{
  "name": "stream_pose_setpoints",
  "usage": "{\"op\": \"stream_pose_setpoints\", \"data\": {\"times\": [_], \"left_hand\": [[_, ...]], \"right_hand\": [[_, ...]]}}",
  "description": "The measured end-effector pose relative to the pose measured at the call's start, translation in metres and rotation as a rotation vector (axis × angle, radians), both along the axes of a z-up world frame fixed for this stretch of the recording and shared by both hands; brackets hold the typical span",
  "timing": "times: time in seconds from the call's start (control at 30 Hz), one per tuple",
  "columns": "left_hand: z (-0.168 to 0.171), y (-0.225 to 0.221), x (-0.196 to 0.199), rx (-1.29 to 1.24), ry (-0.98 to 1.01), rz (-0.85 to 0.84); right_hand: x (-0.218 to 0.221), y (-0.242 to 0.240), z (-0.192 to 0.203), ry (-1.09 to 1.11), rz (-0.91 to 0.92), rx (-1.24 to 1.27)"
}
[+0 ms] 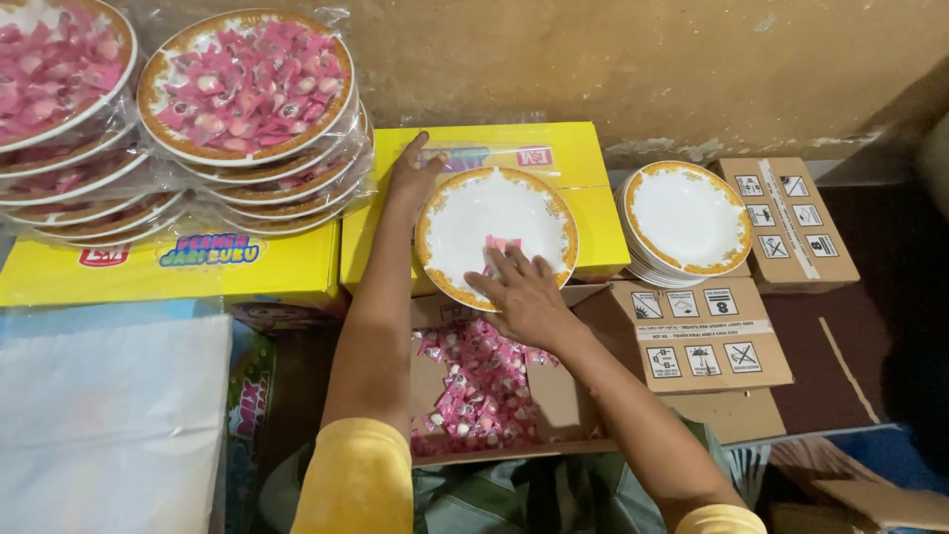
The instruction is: Filling a plastic bag with candies and arranging them neatly on a plate.
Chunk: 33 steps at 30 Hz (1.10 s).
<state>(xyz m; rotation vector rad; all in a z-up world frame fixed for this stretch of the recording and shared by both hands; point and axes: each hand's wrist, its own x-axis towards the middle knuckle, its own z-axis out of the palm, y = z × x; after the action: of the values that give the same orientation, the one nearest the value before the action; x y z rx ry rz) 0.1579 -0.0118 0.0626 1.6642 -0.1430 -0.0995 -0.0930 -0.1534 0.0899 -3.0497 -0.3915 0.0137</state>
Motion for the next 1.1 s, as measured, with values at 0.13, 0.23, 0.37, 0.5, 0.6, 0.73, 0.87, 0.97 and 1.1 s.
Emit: {"op": "stream_pose_setpoints", "data": {"times": [0.13,0.23,0.37,0.5,0.6,0.73,0.87,0.97,1.1], "left_hand": [[0.062,0.011,-0.075,0.667,-0.277,-0.024],[0.086,0.021,-0.127,0.878,-0.359,-0.281],[0.033,0.015,-0.130,1.134,-0.517,-0.374],[-0.013,0.001,-0.103,1.041,-1.146,-0.048],[-0.007,-0.002,-0.095,0.980,-1.185,0.048],[-0.008,0.000,-0.104,0.963,-1.111,0.121],[-0.005,0.015,-0.116,1.014,-0.985,0.108],[-0.010,0.024,-0.104,1.062,-0.931,0.185],[-0.016,0.028,-0.111,1.040,-0.822,0.137]], "right_hand": [[-0.007,0.009,0.041,0.084,-0.032,0.053],[-0.005,0.012,0.051,0.112,-0.075,0.054],[0.000,0.011,0.052,0.122,-0.086,0.039],[0.011,0.001,0.042,0.156,-0.122,0.113],[0.018,-0.010,0.034,0.076,-0.156,0.127],[0.021,-0.017,0.020,0.006,-0.148,0.115],[0.022,-0.022,0.009,0.065,-0.173,0.123],[0.024,-0.022,0.018,0.042,-0.222,0.118],[0.026,-0.033,0.009,0.048,-0.209,0.055]]}}
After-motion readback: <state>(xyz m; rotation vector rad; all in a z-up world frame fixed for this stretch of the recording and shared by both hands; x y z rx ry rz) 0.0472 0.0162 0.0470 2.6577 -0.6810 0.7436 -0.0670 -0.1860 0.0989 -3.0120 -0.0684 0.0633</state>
